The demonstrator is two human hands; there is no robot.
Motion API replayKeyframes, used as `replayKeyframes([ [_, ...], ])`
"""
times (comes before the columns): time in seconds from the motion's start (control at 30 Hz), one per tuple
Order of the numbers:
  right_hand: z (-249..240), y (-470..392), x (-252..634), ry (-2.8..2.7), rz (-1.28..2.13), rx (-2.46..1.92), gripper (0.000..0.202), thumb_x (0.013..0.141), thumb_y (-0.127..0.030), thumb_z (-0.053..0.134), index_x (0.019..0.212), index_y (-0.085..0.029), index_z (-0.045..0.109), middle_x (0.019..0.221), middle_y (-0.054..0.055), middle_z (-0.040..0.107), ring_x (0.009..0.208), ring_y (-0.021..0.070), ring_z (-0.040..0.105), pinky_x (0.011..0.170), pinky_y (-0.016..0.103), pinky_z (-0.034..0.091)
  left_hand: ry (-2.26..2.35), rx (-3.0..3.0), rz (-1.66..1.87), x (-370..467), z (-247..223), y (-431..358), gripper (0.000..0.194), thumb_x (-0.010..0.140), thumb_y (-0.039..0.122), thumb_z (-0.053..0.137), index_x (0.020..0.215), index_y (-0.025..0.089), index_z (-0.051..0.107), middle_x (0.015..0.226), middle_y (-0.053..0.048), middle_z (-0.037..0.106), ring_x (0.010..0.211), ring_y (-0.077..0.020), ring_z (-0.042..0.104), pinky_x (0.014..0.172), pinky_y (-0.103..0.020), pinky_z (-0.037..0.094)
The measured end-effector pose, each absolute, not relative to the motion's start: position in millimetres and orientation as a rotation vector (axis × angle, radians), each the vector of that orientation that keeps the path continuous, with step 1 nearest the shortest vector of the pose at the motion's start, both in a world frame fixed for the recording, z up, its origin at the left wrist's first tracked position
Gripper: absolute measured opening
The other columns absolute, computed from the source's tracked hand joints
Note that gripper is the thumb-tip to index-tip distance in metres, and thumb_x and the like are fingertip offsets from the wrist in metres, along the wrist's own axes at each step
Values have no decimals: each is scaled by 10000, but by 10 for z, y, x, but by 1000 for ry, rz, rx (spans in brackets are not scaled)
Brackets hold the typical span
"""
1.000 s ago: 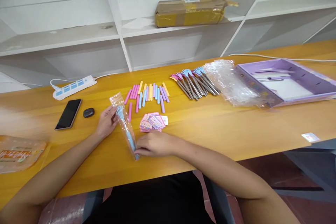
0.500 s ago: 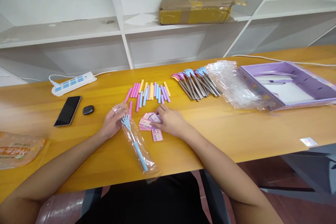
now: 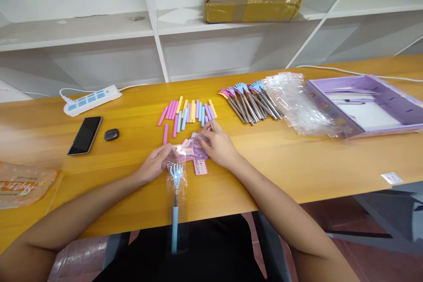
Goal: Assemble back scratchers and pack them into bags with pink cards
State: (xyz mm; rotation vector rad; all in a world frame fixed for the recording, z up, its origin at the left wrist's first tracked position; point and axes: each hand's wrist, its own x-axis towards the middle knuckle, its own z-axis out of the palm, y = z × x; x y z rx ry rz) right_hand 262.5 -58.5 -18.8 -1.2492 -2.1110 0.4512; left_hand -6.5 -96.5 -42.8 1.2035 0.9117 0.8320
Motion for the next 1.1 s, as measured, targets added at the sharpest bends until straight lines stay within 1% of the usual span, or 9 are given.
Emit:
replayKeyframes([
  [0.2, -156, -566, 2605, -2117, 565, -1156, 288, 1090, -297, 535, 842, -206, 650, 822, 38, 606, 778, 194, 596, 749, 340, 456, 900, 1150, 896, -74, -461, -926, 408, 1020, 607, 661, 976, 208, 589, 905, 12, 593, 794, -129, 599, 741, -254, 548],
  [0.3, -168, -566, 2577, -2114, 606, -1161, 285, 1085, -297, 545, 827, -205, 623, 791, 33, 627, 747, 188, 587, 716, 332, 430, 899, 1205, 948, -65, -445, -895, 367, 1018, 562, 686, 996, 214, 571, 908, 14, 602, 788, -127, 603, 730, -252, 542],
  [0.43, -175, -590, 2550, -2034, 560, -1149, 216, 1091, -302, 543, 926, -208, 647, 869, 45, 637, 792, 194, 591, 737, 337, 447, 876, 1295, 990, -65, -434, -883, 330, 986, 455, 766, 1116, 225, 570, 1045, -12, 651, 881, -139, 656, 806, -277, 549],
  [0.53, -128, -625, 2561, -1946, 476, -1104, 233, 1109, -293, 516, 916, -216, 622, 888, 45, 602, 810, 191, 583, 757, 341, 460, 859, 1336, 932, -83, -426, -895, 335, 996, 395, 761, 1213, 231, 565, 1208, -72, 691, 1021, -184, 708, 875, -317, 553],
  [0.67, -80, -653, 2602, -2055, 479, -1020, 174, 1111, -330, 553, 994, -223, 625, 938, 52, 623, 855, 204, 604, 794, 367, 504, 801, 1394, 882, -114, -400, -901, 268, 1011, 371, 739, 1193, 212, 621, 1264, -105, 708, 1195, -234, 700, 1022, -378, 536],
  [0.73, -113, -645, 2614, -2220, 499, -978, 172, 1060, -379, 668, 1141, -228, 657, 1099, 87, 666, 1005, 249, 636, 891, 424, 541, 792, 1423, 836, -127, -382, -902, 254, 1008, 365, 742, 1181, 202, 652, 1219, -93, 711, 1156, -222, 699, 1019, -372, 536],
  [0.83, -229, -612, 2613, -2363, 508, -969, 383, 976, -351, 788, 1321, -247, 658, 1290, 120, 656, 1196, 315, 623, 1032, 524, 542, 789, 1427, 780, -132, -360, -913, 320, 980, 344, 774, 1241, 203, 654, 1201, -85, 701, 1108, -210, 689, 992, -365, 543],
  [0.97, -343, -572, 2601, -2342, 549, -967, 397, 949, -296, 806, 1320, -244, 675, 1297, 126, 650, 1220, 326, 618, 1057, 552, 544, 809, 1392, 784, -125, -370, -917, 351, 973, 355, 784, 1256, 203, 643, 1214, -91, 692, 1136, -218, 684, 1016, -376, 544],
  [1.1, -324, -577, 2586, -2268, 541, -997, 340, 921, -272, 834, 1225, -239, 688, 1221, 113, 663, 1149, 309, 623, 1000, 513, 545, 848, 1413, 826, -133, -388, -895, 295, 1032, 413, 702, 1224, 196, 648, 1159, -85, 695, 1056, -201, 689, 933, -349, 555],
])
